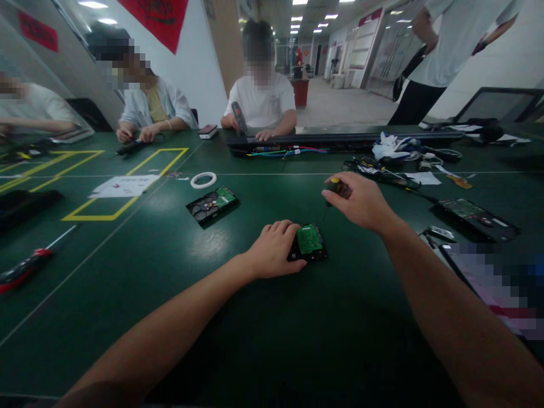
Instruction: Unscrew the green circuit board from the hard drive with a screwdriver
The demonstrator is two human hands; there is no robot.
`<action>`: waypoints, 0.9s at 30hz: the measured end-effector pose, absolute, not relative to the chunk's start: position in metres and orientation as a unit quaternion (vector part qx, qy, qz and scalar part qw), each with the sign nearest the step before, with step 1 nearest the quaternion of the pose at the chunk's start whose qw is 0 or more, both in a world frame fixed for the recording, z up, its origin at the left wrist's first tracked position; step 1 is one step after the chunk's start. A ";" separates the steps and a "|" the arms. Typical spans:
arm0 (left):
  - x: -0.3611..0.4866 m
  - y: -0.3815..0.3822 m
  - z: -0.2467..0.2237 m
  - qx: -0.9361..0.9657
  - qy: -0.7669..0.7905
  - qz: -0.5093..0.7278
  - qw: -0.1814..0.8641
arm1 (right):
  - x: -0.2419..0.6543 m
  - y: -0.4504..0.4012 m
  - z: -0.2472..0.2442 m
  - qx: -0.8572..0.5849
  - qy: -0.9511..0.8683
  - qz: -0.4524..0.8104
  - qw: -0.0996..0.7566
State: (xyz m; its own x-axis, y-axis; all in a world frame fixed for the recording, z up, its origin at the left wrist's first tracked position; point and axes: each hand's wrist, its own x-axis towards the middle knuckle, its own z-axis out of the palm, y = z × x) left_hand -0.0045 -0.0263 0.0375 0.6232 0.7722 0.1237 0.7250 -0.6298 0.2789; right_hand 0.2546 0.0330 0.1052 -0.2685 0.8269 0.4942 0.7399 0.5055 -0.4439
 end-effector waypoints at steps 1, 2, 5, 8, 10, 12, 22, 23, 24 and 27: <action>-0.006 -0.027 0.041 0.898 0.415 0.106 0.105 | 0.253 0.030 0.107 -0.496 -0.788 0.072 0.358; -0.008 -0.028 0.046 0.901 0.408 0.094 0.108 | 0.251 0.027 0.110 -0.498 -0.785 0.084 0.359; -0.014 -0.030 0.056 0.909 0.397 0.054 0.112 | 0.245 0.020 0.115 -0.499 -0.780 0.107 0.362; -0.017 -0.028 0.058 0.903 0.405 0.051 0.132 | 0.240 0.014 0.119 -0.498 -0.779 0.122 0.360; -0.014 -0.023 0.054 0.883 0.433 0.089 0.159 | 0.238 0.011 0.121 -0.498 -0.780 0.121 0.358; -0.007 -0.015 0.046 0.849 0.472 0.153 0.184 | 0.236 0.010 0.122 -0.498 -0.782 0.113 0.357; 0.011 -0.001 0.016 0.862 0.383 0.267 0.195 | 0.230 0.009 0.118 -0.478 -0.803 0.111 0.339; 0.011 -0.001 0.015 0.864 0.382 0.266 0.194 | 0.230 0.009 0.117 -0.479 -0.803 0.111 0.337; 0.010 -0.001 0.014 0.865 0.381 0.263 0.193 | 0.230 0.009 0.117 -0.479 -0.803 0.111 0.336; 0.009 -0.001 0.013 0.870 0.380 0.253 0.187 | 0.230 0.011 0.115 -0.479 -0.805 0.108 0.332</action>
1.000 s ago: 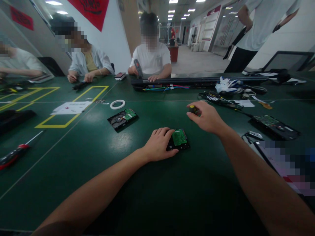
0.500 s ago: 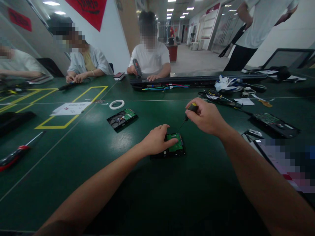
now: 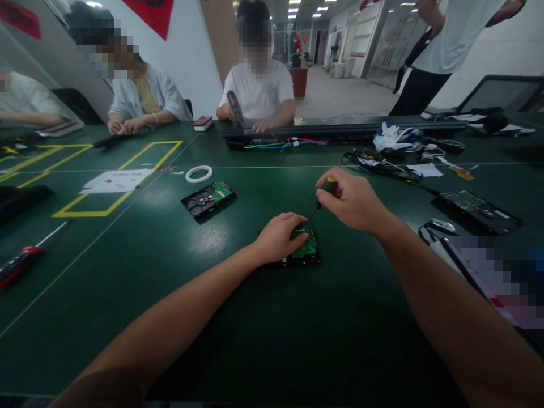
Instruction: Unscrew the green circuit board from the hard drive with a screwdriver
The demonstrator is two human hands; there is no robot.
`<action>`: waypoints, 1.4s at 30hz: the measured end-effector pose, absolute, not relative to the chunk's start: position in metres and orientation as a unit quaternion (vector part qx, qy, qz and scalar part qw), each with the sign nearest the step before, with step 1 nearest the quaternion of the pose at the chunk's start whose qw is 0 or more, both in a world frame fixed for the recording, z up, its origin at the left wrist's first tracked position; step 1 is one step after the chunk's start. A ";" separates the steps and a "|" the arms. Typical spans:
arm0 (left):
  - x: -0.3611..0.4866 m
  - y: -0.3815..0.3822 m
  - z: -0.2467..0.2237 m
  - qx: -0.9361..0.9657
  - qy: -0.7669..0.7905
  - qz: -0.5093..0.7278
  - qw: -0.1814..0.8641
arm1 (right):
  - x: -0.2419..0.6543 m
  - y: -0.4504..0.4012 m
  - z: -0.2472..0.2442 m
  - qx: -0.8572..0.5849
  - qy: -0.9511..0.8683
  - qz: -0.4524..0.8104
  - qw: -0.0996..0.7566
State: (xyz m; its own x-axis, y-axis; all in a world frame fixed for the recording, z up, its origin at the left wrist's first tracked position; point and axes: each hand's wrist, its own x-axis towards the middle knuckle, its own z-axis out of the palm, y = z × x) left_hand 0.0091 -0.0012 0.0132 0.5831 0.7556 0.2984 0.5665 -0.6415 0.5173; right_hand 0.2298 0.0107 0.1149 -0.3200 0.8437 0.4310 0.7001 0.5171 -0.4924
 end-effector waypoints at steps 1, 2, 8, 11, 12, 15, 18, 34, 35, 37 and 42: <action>0.009 -0.001 0.013 0.871 0.380 0.250 0.186 | 0.230 0.011 0.114 -0.479 -0.806 0.107 0.331; 0.009 -0.001 0.013 0.872 0.380 0.248 0.185 | 0.230 0.011 0.114 -0.479 -0.806 0.106 0.332; 0.010 -0.001 0.013 0.873 0.381 0.247 0.179 | 0.230 0.012 0.114 -0.479 -0.807 0.106 0.331; 0.009 -0.002 0.014 0.874 0.378 0.251 0.177 | 0.230 0.011 0.114 -0.478 -0.807 0.105 0.331; 0.009 -0.002 0.014 0.874 0.377 0.251 0.176 | 0.229 0.011 0.114 -0.478 -0.807 0.106 0.330; 0.010 -0.001 0.013 0.874 0.376 0.251 0.177 | 0.229 0.011 0.114 -0.478 -0.807 0.108 0.329; 0.009 -0.001 0.013 0.874 0.379 0.249 0.178 | 0.229 0.011 0.113 -0.478 -0.808 0.107 0.329; 0.010 -0.002 0.016 0.874 0.381 0.244 0.178 | 0.230 0.011 0.112 -0.473 -0.814 0.107 0.320; 0.010 -0.002 0.016 0.874 0.381 0.244 0.179 | 0.230 0.011 0.112 -0.471 -0.815 0.107 0.319; 0.010 -0.002 0.016 0.874 0.381 0.243 0.179 | 0.231 0.010 0.113 -0.466 -0.820 0.110 0.315; 0.010 -0.002 0.015 0.875 0.380 0.243 0.176 | 0.234 0.009 0.116 -0.454 -0.831 0.125 0.296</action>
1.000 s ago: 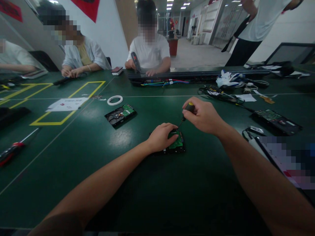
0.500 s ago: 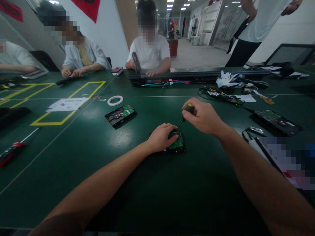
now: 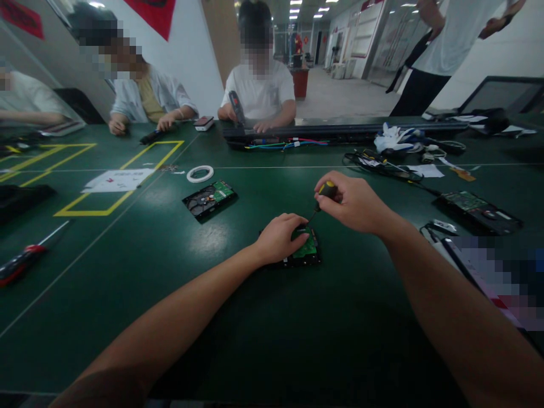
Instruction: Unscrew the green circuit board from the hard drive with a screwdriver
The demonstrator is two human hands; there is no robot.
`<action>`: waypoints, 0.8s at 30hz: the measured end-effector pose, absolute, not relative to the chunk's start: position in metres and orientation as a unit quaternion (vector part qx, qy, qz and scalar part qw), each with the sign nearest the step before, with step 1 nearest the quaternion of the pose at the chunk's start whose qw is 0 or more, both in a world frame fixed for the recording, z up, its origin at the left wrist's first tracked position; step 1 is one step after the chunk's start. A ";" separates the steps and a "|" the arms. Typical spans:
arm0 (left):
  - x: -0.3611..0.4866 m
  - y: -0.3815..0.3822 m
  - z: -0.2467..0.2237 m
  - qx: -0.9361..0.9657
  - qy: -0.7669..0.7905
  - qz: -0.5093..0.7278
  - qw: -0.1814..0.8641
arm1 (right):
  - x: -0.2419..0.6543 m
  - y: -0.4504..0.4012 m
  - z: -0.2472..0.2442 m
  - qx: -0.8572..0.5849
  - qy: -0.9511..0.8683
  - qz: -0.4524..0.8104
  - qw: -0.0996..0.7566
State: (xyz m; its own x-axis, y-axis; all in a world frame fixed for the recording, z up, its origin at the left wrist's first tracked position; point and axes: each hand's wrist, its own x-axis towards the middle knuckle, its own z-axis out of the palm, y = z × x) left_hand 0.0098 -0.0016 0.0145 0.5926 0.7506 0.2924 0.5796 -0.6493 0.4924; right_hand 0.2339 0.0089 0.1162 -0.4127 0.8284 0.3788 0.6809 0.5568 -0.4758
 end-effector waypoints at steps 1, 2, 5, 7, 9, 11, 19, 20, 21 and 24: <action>0.010 -0.002 0.014 0.875 0.380 0.244 0.174 | 0.234 0.008 0.117 -0.452 -0.833 0.126 0.292; 0.010 -0.001 0.014 0.875 0.381 0.245 0.173 | 0.235 0.008 0.118 -0.448 -0.836 0.130 0.288; 0.010 -0.001 0.013 0.875 0.381 0.245 0.172 | 0.235 0.006 0.120 -0.426 -0.848 0.138 0.283; 0.010 -0.001 0.013 0.875 0.381 0.244 0.172 | 0.234 0.005 0.121 -0.413 -0.856 0.132 0.281; 0.010 -0.001 0.013 0.875 0.381 0.244 0.173 | 0.232 0.004 0.121 -0.403 -0.863 0.125 0.279; 0.011 -0.002 0.013 0.874 0.382 0.245 0.174 | 0.231 0.003 0.122 -0.394 -0.867 0.124 0.278; 0.011 -0.001 0.013 0.877 0.374 0.252 0.166 | 0.232 0.000 0.126 -0.391 -0.862 0.145 0.290; 0.011 -0.001 0.013 0.877 0.375 0.253 0.165 | 0.232 -0.001 0.126 -0.387 -0.861 0.151 0.293; 0.011 -0.001 0.012 0.876 0.376 0.251 0.165 | 0.232 -0.001 0.127 -0.384 -0.861 0.154 0.296; 0.011 -0.001 0.012 0.875 0.382 0.247 0.164 | 0.231 -0.003 0.127 -0.378 -0.863 0.150 0.301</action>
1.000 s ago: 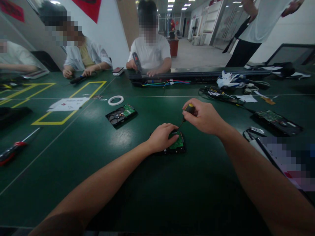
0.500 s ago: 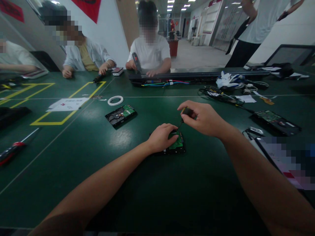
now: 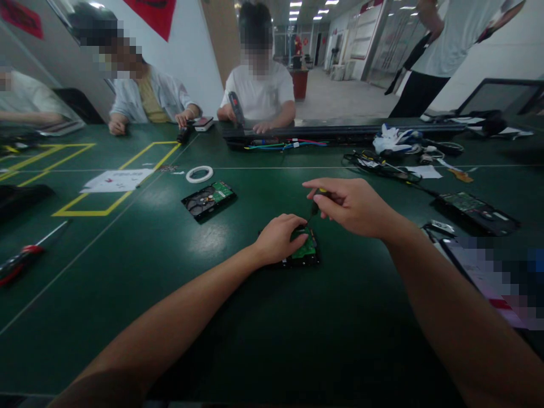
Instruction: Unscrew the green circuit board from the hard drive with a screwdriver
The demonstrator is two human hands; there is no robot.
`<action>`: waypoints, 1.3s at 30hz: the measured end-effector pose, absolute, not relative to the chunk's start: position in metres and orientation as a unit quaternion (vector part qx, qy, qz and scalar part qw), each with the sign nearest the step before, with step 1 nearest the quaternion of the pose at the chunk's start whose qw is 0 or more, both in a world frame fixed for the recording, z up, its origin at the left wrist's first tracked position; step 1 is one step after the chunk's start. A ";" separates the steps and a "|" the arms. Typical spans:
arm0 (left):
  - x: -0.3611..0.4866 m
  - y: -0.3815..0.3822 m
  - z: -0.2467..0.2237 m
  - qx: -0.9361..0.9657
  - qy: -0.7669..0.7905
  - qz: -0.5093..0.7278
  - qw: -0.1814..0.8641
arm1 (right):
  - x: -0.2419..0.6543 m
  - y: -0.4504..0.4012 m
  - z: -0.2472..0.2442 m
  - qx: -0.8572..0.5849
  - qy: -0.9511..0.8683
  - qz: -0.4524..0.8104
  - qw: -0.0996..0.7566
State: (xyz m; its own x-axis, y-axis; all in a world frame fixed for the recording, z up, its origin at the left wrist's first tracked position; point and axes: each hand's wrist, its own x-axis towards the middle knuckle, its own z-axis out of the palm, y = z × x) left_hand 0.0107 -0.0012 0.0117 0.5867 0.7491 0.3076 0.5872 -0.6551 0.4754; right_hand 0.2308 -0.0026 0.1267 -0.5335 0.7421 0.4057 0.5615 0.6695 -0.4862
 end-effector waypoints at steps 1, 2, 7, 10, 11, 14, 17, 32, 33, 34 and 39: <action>0.011 -0.001 0.012 0.876 0.382 0.246 0.163 | 0.230 -0.003 0.126 -0.376 -0.864 0.150 0.298; 0.011 -0.002 0.012 0.876 0.381 0.246 0.163 | 0.229 -0.003 0.126 -0.375 -0.866 0.152 0.295; 0.011 -0.002 0.013 0.877 0.382 0.246 0.159 | 0.227 -0.003 0.125 -0.382 -0.863 0.154 0.294; 0.012 -0.002 0.013 0.877 0.382 0.246 0.157 | 0.226 -0.002 0.126 -0.384 -0.866 0.128 0.295; 0.012 -0.002 0.012 0.876 0.385 0.245 0.156 | 0.226 -0.002 0.126 -0.383 -0.868 0.113 0.294; 0.012 -0.003 0.012 0.874 0.399 0.237 0.144 | 0.225 -0.002 0.127 -0.384 -0.873 0.061 0.293; 0.013 -0.006 0.014 0.877 0.414 0.219 0.110 | 0.224 -0.001 0.125 -0.396 -0.866 0.018 0.304; -0.012 -0.036 0.032 0.904 0.380 0.168 0.099 | 0.219 -0.003 0.120 -0.369 -0.882 0.036 0.291; -0.016 -0.039 0.031 0.911 0.369 0.155 0.097 | 0.219 -0.004 0.121 -0.366 -0.884 0.038 0.290; -0.021 -0.041 0.030 0.917 0.359 0.144 0.097 | 0.219 -0.005 0.121 -0.365 -0.884 0.041 0.288; -0.031 -0.045 0.016 0.923 0.346 0.141 0.088 | 0.220 -0.002 0.116 -0.407 -0.860 0.055 0.304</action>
